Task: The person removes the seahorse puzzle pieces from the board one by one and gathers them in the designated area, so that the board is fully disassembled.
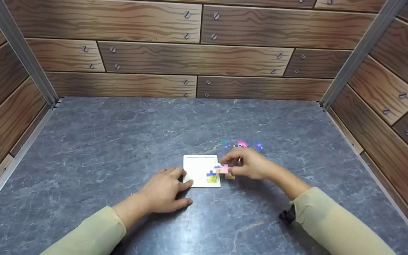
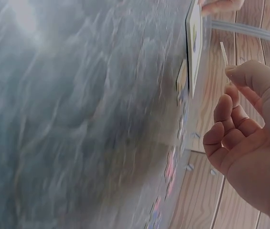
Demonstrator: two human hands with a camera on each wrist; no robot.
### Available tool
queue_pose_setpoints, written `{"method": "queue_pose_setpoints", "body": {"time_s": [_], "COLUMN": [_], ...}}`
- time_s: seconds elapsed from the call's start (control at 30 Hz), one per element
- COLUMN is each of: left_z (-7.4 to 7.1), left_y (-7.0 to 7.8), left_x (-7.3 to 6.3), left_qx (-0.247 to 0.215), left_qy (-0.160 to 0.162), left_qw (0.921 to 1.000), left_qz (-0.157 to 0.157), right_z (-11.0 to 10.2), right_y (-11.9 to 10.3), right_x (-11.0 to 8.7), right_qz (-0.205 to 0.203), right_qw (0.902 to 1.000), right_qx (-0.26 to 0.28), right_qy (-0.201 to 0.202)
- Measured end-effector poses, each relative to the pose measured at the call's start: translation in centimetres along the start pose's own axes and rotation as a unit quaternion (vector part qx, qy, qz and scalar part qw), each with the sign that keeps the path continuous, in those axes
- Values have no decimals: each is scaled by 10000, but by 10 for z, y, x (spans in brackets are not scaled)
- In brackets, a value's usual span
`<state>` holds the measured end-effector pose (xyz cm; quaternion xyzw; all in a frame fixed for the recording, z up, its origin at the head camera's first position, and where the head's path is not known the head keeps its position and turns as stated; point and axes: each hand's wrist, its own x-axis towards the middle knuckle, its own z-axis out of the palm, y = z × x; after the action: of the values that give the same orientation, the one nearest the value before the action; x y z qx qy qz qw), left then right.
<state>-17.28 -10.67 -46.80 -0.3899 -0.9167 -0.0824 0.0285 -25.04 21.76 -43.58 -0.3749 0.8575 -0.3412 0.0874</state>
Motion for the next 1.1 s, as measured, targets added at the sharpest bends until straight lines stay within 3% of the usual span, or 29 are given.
{"method": "queue_pose_setpoints", "body": {"time_s": [0.5, 1.1], "left_z": [1, 0], "left_y": [-1, -1], "left_x": [0, -1], "left_qx": [3, 47], "left_qy": [72, 195], "left_qw": [10000, 9997], "left_qz": [61, 143], "right_z": [-20, -27], "right_y": [20, 37], "right_x": [-24, -48], "right_qz": [310, 657], "right_qw": [9995, 9978], "right_qx": [-39, -41], "right_qy": [61, -8]}}
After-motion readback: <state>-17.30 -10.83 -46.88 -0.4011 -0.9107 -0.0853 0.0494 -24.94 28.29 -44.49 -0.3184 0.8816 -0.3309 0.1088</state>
